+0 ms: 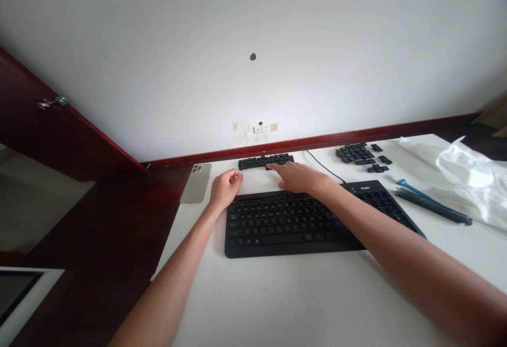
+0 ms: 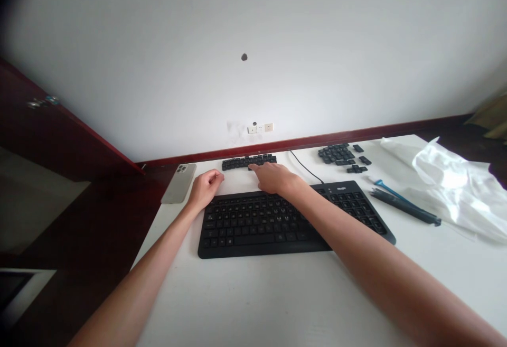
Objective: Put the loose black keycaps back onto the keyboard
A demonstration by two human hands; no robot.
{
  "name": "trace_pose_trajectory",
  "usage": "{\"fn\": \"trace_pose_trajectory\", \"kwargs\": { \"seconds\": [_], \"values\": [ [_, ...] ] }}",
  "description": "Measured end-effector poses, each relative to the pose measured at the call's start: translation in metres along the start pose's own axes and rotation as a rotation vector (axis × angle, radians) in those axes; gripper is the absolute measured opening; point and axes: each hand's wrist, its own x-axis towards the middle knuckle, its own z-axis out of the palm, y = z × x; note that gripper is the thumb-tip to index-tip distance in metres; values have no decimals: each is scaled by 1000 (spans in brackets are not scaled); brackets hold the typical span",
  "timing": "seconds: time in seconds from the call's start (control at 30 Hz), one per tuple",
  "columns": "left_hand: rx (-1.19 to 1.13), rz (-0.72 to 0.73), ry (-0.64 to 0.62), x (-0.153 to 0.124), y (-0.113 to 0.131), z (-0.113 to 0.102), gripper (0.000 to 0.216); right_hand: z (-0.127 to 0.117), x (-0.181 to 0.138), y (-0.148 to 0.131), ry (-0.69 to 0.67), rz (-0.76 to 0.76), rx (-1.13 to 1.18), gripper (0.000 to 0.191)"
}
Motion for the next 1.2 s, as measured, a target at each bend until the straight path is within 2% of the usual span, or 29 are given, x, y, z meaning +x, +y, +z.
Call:
{"fn": "trace_pose_trajectory", "kwargs": {
  "seconds": [0.2,0.4,0.5,0.67,0.97,1.2],
  "values": [
    [3,8,4,0,0,0,31,4,3,-1,40,-28,-8,72],
    [-3,7,1,1,-3,0,31,-9,-10,-5,48,-62,-9,53],
    [-9,7,3,1,-4,1,30,-13,-11,-6,108,-51,-2,47],
    [-12,-5,4,1,-2,0,29,-4,5,-8,193,-26,8,38],
    [6,25,9,1,-2,0,31,-1,7,-5,166,-77,22,27],
    [-5,23,2,0,-3,0,31,-23,-16,-4,110,-157,87,30]
  ]
}}
